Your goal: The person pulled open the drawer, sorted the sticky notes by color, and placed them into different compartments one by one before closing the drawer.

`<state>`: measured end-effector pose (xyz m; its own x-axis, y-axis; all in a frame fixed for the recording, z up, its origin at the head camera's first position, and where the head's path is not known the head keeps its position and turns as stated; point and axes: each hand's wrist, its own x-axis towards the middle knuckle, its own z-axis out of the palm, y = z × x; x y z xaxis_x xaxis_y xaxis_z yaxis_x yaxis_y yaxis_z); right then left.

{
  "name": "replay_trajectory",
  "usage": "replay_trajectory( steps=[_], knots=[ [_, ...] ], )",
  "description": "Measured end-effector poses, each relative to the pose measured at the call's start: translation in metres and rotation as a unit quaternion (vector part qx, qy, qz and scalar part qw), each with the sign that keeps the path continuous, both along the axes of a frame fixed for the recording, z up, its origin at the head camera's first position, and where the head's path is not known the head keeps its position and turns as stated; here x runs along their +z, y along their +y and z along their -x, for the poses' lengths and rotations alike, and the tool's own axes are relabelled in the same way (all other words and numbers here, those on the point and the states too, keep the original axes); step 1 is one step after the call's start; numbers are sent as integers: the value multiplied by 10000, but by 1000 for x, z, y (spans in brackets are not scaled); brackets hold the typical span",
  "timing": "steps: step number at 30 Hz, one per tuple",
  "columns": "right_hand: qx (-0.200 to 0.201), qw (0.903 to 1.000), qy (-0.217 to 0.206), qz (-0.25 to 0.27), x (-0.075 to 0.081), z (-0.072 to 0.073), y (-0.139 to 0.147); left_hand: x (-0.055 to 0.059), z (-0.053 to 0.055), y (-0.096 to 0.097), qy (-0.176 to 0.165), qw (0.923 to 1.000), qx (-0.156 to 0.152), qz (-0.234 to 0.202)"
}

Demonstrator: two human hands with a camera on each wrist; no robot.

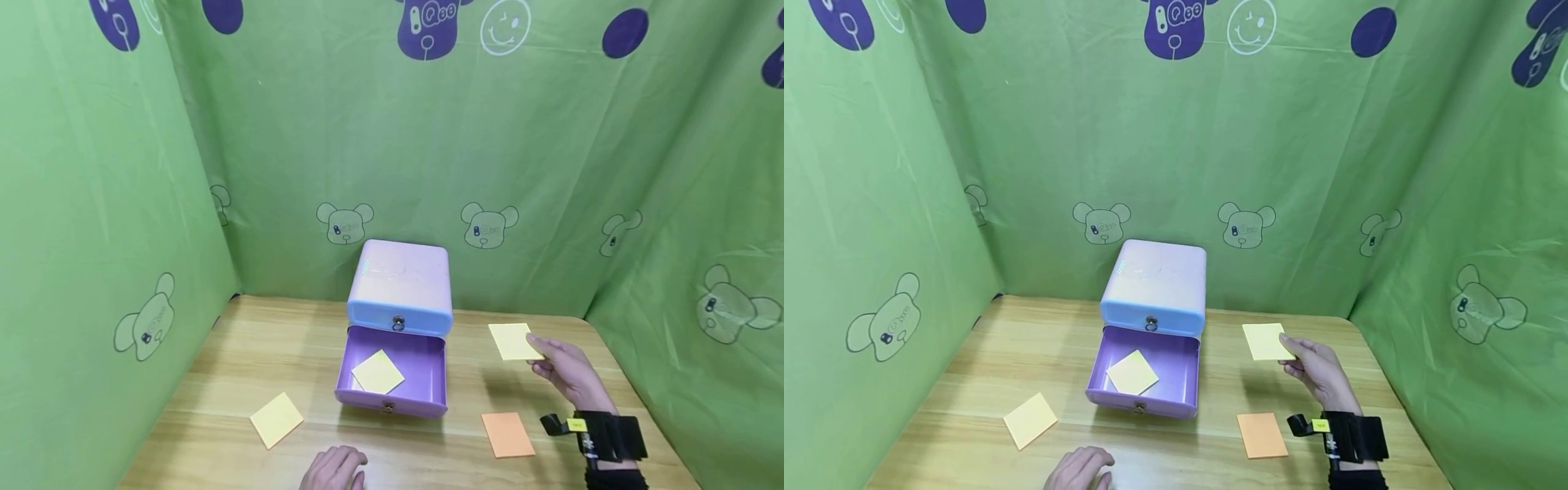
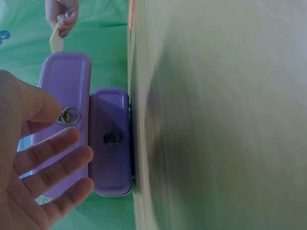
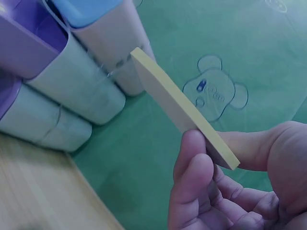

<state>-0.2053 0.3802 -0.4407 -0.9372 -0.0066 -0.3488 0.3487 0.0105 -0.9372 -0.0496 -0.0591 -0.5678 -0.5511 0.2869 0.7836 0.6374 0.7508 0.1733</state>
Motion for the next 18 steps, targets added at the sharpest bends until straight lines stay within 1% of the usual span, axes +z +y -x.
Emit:
replay_trajectory(
  steps=[3,8,11,18],
  knots=[
    [68,9998,46,168,8,1,-4,0,1,0,-13,10000,-2,-2],
    [233,9993,179,239,20,-3,-11,1,0,1,-88,10000,15,6],
    [284,9989,249,291,27,-6,-17,2,0,2,-58,10000,14,2],
    [554,9969,380,421,40,-16,-32,0,0,2,20,10000,-77,-16]
  ],
)
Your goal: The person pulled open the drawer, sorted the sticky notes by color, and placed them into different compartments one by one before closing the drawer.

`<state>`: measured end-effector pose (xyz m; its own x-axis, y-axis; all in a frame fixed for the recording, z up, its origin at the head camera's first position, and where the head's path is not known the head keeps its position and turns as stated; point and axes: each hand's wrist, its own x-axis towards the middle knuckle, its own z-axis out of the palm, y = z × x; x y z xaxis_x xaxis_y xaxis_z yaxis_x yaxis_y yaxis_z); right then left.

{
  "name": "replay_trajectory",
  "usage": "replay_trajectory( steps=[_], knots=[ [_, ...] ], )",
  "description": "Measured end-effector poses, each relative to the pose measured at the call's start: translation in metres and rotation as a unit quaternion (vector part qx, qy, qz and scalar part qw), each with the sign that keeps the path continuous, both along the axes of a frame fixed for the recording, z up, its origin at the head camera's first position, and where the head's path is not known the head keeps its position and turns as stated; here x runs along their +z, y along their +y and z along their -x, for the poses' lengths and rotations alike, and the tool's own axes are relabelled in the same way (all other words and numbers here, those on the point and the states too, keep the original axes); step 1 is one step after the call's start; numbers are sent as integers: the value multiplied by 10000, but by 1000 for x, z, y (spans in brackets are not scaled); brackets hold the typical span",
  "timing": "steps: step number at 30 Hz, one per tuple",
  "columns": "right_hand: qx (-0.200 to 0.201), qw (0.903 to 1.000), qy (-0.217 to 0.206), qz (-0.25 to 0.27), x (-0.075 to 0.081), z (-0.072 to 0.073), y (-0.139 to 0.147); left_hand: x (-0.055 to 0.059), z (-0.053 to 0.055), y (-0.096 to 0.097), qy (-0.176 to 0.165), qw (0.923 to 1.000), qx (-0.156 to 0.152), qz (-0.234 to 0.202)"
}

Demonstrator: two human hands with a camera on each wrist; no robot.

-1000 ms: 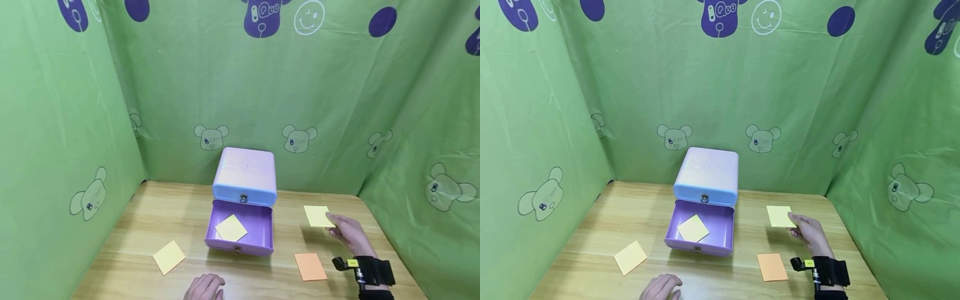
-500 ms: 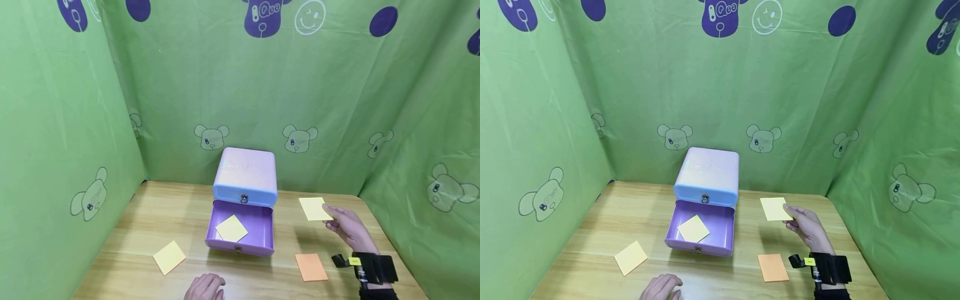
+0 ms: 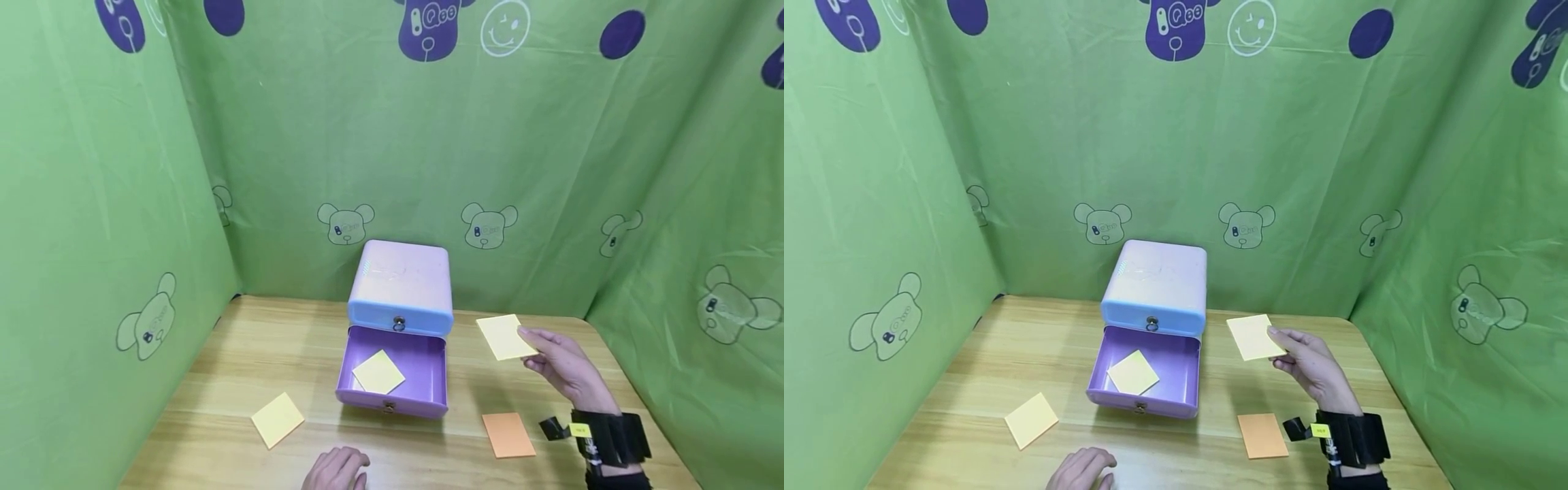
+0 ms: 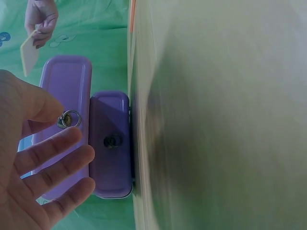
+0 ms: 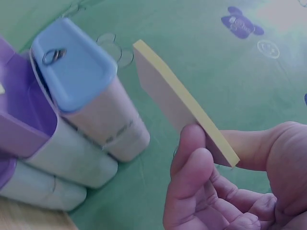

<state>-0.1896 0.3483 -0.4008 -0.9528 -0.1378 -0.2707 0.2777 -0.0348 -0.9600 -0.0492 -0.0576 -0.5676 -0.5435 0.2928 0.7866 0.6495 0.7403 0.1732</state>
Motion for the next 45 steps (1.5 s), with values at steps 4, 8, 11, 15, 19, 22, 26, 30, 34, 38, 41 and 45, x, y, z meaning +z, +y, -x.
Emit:
replay_trajectory(
  steps=[4,8,11,15,19,22,26,30,34,38,41,45],
  knots=[
    [130,9998,59,117,7,-6,-10,-2,-3,0,-119,9999,-19,32],
    [308,9991,188,204,12,-11,-20,-4,-5,1,-205,9997,20,93],
    [454,9983,283,231,16,-15,-27,-5,-7,2,-174,9998,30,96],
    [620,9974,346,109,21,-17,-39,-3,-6,3,-140,9999,35,43],
    [843,9958,367,36,22,-17,-50,-1,-7,3,-153,9999,53,51],
    [990,9944,367,56,20,-19,-56,-3,-11,5,-252,9997,49,59],
    [1110,9930,389,70,21,-21,-66,-5,-14,5,-394,9992,98,53],
    [1190,9916,497,30,21,-21,-75,-4,-14,5,-408,9989,226,84],
    [1240,9909,514,-43,20,-22,-83,-4,-14,5,-419,9988,234,97],
    [1268,9906,482,-155,20,-21,-90,-5,-13,5,-349,9993,140,57],
    [1181,9916,468,-257,21,-20,-96,-4,-11,5,-291,9995,87,35],
    [1145,9917,420,-410,19,-20,-104,-4,-11,4,-244,9997,55,29]
  ],
)
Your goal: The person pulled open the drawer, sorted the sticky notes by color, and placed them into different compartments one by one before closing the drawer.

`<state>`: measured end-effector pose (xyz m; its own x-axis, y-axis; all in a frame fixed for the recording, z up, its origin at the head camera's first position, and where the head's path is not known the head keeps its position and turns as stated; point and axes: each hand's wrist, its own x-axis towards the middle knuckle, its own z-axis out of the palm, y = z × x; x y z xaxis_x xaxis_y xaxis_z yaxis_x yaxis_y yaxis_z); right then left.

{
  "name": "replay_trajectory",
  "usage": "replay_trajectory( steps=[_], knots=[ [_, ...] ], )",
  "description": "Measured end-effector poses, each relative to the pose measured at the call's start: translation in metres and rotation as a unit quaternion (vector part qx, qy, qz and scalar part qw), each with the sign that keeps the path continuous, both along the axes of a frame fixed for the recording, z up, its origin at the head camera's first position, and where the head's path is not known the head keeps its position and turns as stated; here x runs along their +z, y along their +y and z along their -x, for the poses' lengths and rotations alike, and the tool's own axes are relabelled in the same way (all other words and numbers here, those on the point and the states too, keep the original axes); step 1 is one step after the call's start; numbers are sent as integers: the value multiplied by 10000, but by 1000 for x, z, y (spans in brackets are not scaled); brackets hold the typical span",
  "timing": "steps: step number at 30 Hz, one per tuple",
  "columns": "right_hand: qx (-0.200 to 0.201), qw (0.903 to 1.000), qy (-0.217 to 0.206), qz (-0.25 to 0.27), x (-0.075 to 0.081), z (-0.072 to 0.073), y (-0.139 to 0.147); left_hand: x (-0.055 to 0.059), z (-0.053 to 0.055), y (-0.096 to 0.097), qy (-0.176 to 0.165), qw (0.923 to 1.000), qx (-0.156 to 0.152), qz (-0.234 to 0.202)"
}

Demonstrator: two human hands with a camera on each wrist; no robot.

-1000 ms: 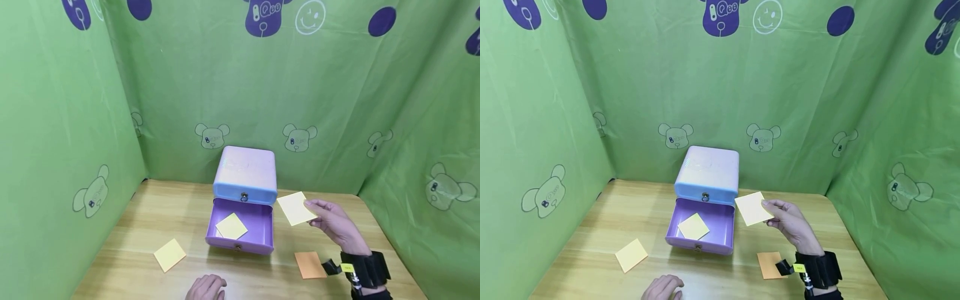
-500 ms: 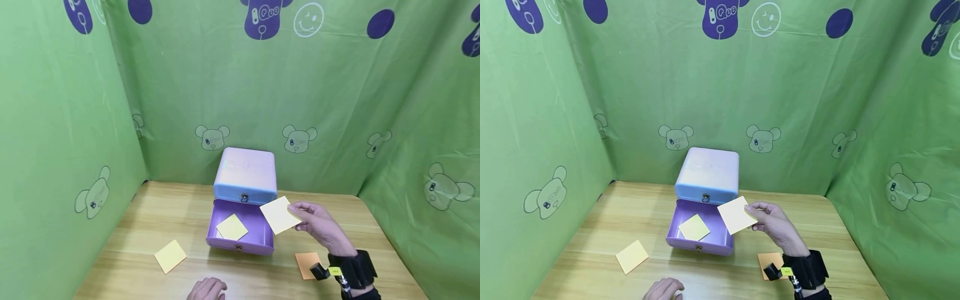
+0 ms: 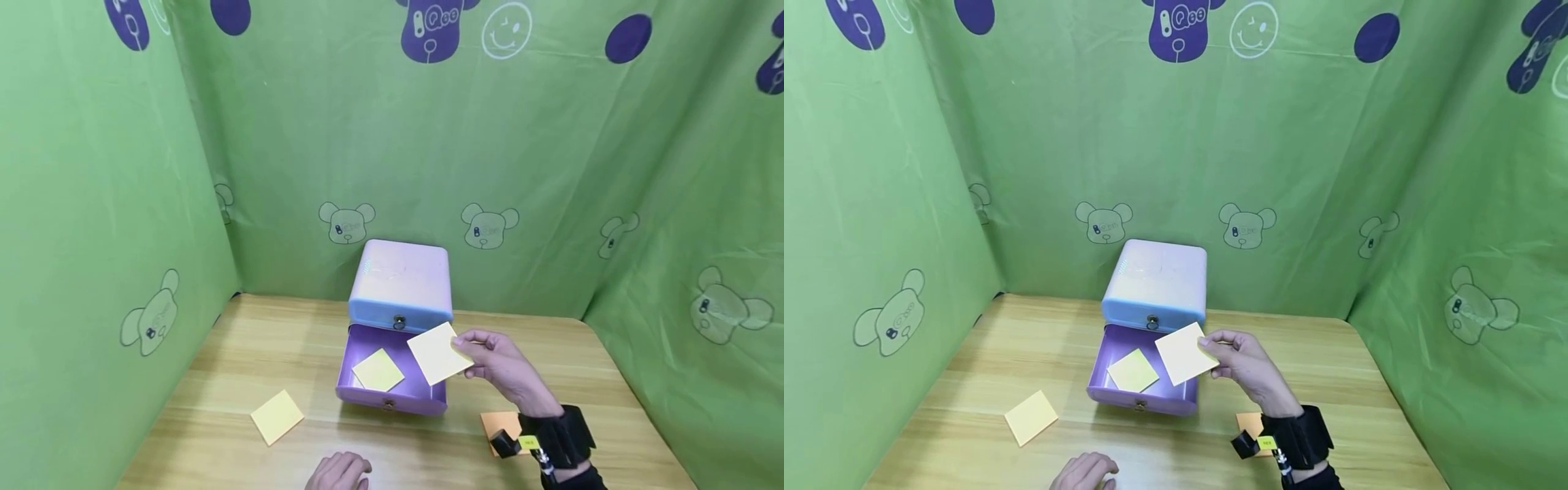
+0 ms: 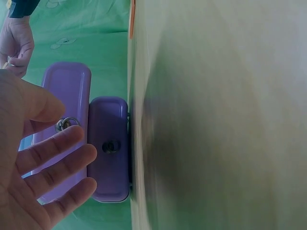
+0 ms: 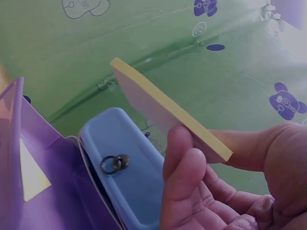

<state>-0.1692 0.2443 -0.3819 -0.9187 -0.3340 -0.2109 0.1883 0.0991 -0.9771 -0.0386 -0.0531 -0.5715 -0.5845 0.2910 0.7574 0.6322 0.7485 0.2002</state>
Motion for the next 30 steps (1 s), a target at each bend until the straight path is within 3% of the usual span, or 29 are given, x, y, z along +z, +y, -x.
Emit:
replay_trajectory(
  steps=[17,30],
  knots=[
    [-123,9993,-158,-315,-31,4,-30,-1,-3,-2,-94,9999,76,66],
    [-267,9979,47,-588,-46,7,-44,-1,-1,-4,60,9999,94,3]
  ],
)
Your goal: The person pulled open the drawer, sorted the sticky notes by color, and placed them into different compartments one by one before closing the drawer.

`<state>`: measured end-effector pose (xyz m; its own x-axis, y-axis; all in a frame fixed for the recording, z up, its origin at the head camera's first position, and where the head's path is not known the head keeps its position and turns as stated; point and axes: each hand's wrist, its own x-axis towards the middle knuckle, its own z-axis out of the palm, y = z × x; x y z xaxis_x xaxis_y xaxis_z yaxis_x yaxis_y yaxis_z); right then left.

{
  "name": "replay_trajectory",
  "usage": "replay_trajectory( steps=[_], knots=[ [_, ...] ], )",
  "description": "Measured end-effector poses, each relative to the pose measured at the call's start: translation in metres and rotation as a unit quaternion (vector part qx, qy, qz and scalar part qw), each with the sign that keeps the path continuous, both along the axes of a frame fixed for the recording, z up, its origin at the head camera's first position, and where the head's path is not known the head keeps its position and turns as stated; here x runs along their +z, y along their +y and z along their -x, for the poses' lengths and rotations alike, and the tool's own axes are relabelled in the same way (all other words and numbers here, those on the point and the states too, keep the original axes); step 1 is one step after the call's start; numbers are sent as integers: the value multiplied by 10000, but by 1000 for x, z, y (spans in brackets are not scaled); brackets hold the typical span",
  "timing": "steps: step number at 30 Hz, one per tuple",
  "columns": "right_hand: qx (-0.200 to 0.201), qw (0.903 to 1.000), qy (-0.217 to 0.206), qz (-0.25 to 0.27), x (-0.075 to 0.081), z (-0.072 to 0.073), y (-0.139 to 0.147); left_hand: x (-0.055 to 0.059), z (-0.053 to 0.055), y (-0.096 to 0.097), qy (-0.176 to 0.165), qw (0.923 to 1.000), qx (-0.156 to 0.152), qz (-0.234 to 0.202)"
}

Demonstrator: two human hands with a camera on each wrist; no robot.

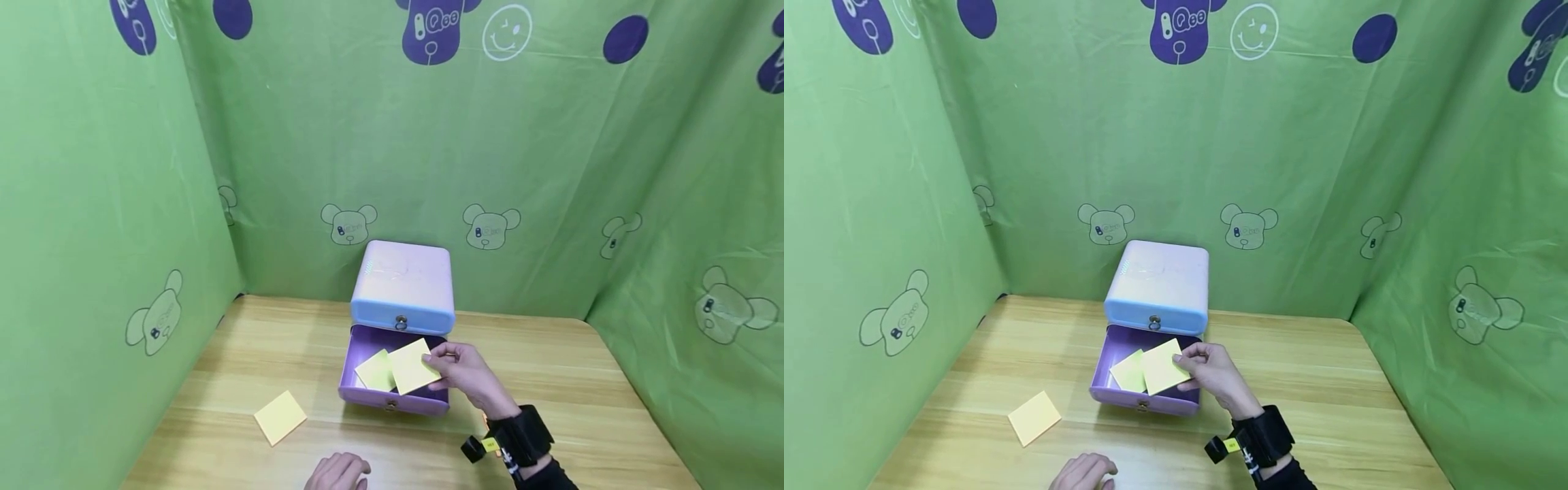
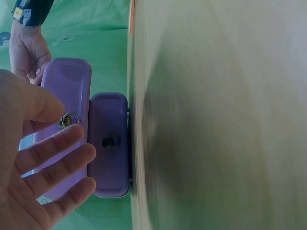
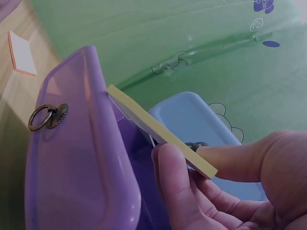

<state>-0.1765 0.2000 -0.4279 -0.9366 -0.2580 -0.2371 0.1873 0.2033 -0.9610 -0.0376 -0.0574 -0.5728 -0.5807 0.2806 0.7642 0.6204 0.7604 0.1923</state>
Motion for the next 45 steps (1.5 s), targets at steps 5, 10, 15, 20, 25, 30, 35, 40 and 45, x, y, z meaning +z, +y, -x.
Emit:
replay_trajectory(
  steps=[5,10,15,20,25,30,35,40,45],
  knots=[
    [-138,9998,-117,-11,-6,1,-4,-2,1,-1,8,9999,-107,-5],
    [-198,9996,-181,37,-11,3,-6,-3,0,-1,-68,9999,-149,-3],
    [-259,9995,-205,32,-14,6,-9,-4,2,1,-22,10000,-55,45],
    [-255,9993,-265,72,-19,7,-11,-5,2,1,-56,10000,-44,21],
    [-128,9992,-345,153,-23,6,-13,-6,2,0,-69,9999,-48,77],
    [-28,9988,-410,257,-27,7,-14,-9,0,-1,-111,9998,-88,106],
    [-82,9983,-477,327,-30,8,-17,-10,-2,-2,-240,9996,-103,118],
    [-128,9988,-439,190,-28,10,-19,-9,1,-1,-254,9994,-77,237],
    [6,9994,-357,24,-27,11,-19,-8,2,-1,-107,9995,-42,300]
  ],
)
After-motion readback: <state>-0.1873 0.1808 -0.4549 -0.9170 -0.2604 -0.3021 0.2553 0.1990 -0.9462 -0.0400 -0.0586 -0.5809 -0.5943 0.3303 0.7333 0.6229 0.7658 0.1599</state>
